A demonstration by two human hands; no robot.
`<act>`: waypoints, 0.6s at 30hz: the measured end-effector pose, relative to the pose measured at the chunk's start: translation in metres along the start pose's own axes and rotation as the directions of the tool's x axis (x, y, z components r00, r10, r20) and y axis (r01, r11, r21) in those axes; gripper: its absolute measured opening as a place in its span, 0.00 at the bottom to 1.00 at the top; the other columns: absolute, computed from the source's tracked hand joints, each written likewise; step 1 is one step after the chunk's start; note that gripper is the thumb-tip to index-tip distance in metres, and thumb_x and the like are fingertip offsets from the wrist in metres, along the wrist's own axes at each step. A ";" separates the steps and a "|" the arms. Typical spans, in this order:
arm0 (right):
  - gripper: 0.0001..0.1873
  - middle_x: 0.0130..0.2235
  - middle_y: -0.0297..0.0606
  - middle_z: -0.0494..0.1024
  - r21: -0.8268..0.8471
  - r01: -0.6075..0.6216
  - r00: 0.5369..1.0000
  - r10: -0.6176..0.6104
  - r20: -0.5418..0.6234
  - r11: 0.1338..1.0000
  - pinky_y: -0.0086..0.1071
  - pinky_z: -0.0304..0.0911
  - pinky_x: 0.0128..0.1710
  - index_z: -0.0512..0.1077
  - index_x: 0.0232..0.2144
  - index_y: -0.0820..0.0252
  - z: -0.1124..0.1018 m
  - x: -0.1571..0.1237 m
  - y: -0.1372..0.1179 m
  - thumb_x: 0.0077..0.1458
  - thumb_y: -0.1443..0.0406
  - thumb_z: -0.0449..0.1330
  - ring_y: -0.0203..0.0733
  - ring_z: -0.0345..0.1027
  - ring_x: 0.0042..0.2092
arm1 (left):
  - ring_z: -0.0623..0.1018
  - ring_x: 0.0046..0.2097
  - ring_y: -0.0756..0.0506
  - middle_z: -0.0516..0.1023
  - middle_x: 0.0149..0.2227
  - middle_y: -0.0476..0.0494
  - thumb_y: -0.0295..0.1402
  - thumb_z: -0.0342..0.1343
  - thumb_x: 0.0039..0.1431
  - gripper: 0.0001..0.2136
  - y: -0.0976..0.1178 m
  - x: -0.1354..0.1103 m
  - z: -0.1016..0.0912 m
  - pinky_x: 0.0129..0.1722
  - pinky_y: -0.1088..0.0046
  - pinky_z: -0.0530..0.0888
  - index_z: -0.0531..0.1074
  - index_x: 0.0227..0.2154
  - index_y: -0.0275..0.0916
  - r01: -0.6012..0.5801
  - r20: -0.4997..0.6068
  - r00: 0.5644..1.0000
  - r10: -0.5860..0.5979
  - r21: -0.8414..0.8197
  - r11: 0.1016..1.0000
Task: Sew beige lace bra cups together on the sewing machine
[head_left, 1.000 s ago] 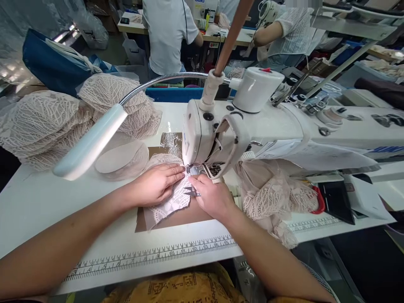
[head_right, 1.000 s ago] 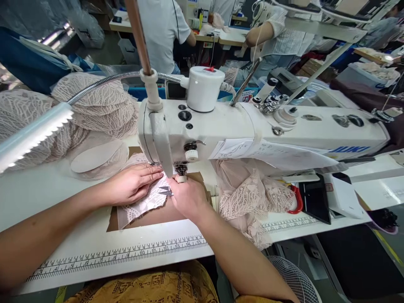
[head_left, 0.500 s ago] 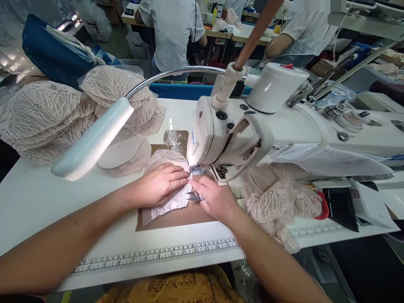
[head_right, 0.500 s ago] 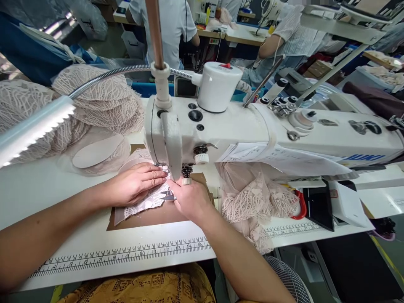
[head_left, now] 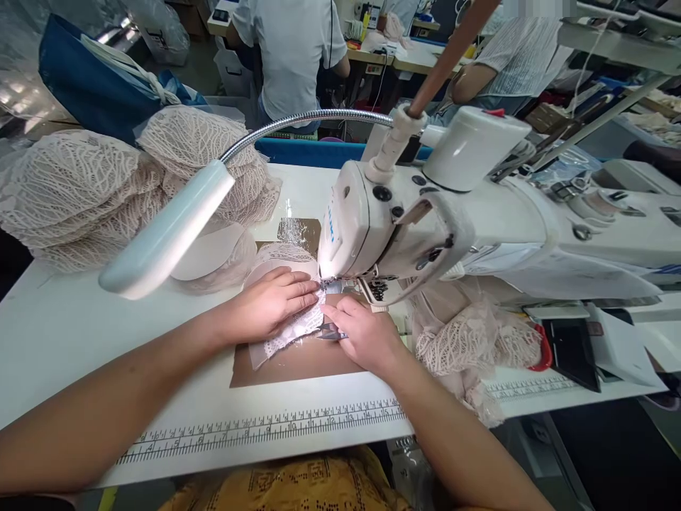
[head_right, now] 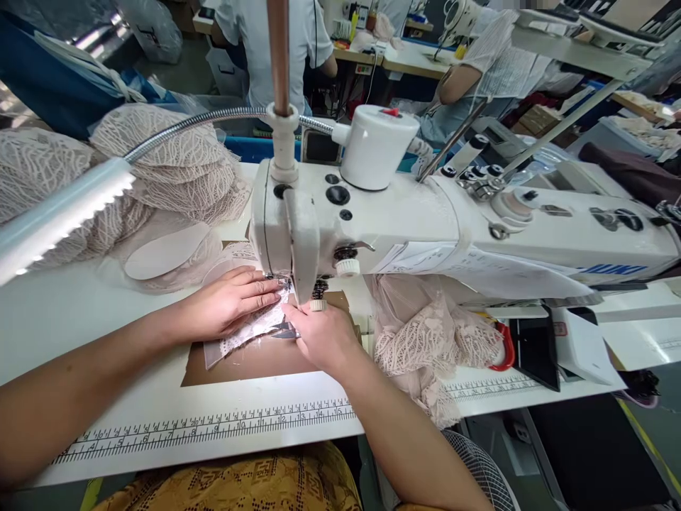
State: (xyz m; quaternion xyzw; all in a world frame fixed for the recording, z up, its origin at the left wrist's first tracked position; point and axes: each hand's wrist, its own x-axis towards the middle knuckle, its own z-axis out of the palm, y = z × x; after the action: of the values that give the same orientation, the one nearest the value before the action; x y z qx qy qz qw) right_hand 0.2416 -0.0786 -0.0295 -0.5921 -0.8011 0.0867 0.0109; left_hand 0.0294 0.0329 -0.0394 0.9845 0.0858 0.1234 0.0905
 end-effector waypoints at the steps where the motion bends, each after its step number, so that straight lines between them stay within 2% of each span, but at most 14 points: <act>1: 0.29 0.42 0.36 0.79 -0.003 0.015 1.000 -0.015 -0.001 1.000 0.30 0.57 0.28 0.70 0.56 0.52 -0.001 -0.001 0.000 0.51 0.71 0.57 0.41 0.71 0.41 | 0.69 0.57 0.36 0.71 0.59 0.35 0.26 0.48 0.62 0.21 0.000 -0.001 0.000 0.55 0.53 0.66 0.67 0.58 0.37 0.000 0.009 1.000 0.000 -0.005 1.000; 6: 0.28 0.41 0.36 0.79 0.001 0.020 1.000 -0.020 -0.001 1.000 0.30 0.58 0.29 0.71 0.55 0.53 0.000 -0.001 0.000 0.51 0.71 0.58 0.41 0.71 0.41 | 0.70 0.57 0.36 0.72 0.58 0.37 0.26 0.48 0.62 0.21 -0.001 -0.001 0.001 0.55 0.53 0.65 0.67 0.58 0.37 0.006 0.022 1.000 -0.005 -0.012 1.000; 10: 0.25 0.42 0.36 0.79 0.004 -0.062 0.998 0.062 -0.014 0.998 0.31 0.58 0.28 0.70 0.56 0.50 0.002 0.001 -0.003 0.55 0.68 0.56 0.40 0.72 0.40 | 0.70 0.57 0.36 0.72 0.58 0.36 0.26 0.48 0.63 0.20 -0.002 0.000 0.001 0.55 0.53 0.65 0.68 0.57 0.36 0.021 0.004 1.000 -0.021 -0.005 1.000; 18: 0.29 0.45 0.38 0.79 -0.023 -0.116 0.992 0.115 -0.045 0.993 0.33 0.62 0.30 0.65 0.61 0.50 0.007 0.003 -0.003 0.56 0.65 0.54 0.44 0.73 0.40 | 0.68 0.58 0.33 0.71 0.58 0.34 0.27 0.50 0.61 0.21 -0.003 -0.003 0.002 0.55 0.49 0.66 0.68 0.57 0.37 0.134 -0.011 0.991 -0.134 -0.015 0.991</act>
State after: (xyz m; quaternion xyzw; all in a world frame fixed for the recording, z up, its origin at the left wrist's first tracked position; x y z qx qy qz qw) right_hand 0.2368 -0.0771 -0.0359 -0.6392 -0.7662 0.0641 0.0158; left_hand 0.0269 0.0345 -0.0425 0.9751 0.1515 0.1235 0.1049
